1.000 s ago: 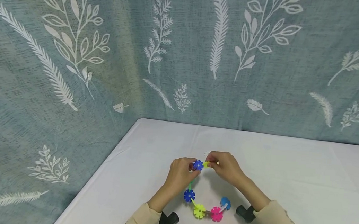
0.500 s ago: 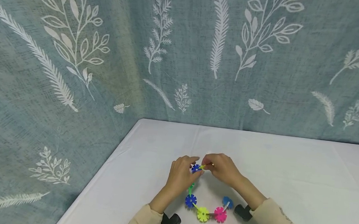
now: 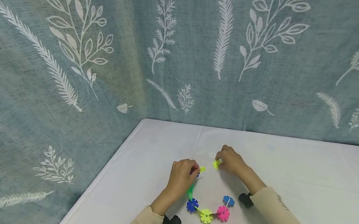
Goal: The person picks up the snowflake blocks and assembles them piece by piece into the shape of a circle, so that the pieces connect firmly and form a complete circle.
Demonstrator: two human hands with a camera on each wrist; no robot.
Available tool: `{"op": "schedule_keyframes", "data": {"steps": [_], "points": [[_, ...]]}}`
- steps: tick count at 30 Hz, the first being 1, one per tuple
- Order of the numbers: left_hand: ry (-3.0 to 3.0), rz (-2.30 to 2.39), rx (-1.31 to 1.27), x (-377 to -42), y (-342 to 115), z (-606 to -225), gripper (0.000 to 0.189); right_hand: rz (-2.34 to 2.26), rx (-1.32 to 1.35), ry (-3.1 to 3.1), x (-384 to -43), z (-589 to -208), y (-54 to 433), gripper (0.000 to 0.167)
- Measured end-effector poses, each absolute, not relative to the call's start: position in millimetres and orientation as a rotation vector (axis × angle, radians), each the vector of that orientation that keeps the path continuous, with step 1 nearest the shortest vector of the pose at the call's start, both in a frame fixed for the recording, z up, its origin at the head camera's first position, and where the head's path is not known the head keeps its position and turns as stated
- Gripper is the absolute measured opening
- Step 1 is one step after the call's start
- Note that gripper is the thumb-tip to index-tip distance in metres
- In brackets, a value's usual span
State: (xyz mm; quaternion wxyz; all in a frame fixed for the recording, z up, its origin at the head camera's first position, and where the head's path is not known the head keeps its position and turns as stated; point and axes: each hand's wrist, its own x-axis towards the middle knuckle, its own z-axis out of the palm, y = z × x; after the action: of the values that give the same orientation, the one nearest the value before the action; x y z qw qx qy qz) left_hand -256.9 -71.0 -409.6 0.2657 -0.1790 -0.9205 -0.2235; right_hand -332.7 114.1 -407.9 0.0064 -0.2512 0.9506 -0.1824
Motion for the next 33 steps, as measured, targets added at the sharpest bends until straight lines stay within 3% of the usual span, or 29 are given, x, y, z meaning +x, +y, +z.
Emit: {"op": "schedule_keyframes", "data": {"steps": [5,8,21,33], "points": [[-2.491,-0.607,-0.486,-257,-71,-410,0.01,-1.033,-0.82,2.732,-327,-405,117,0.003],[-2.483,-0.604,-0.487,-258,-72,-410,0.011,-1.272,-0.794,2.536,-323,-401,116,0.007],[-2.492,-0.681,-0.506,-257,-71,-409,0.009,-1.404,-0.469,2.402,-314,-391,114,0.017],[-2.439,-0.724,-0.556,-252,-65,-410,0.008,-1.546,-0.36,2.379,-304,-397,102,0.012]]}}
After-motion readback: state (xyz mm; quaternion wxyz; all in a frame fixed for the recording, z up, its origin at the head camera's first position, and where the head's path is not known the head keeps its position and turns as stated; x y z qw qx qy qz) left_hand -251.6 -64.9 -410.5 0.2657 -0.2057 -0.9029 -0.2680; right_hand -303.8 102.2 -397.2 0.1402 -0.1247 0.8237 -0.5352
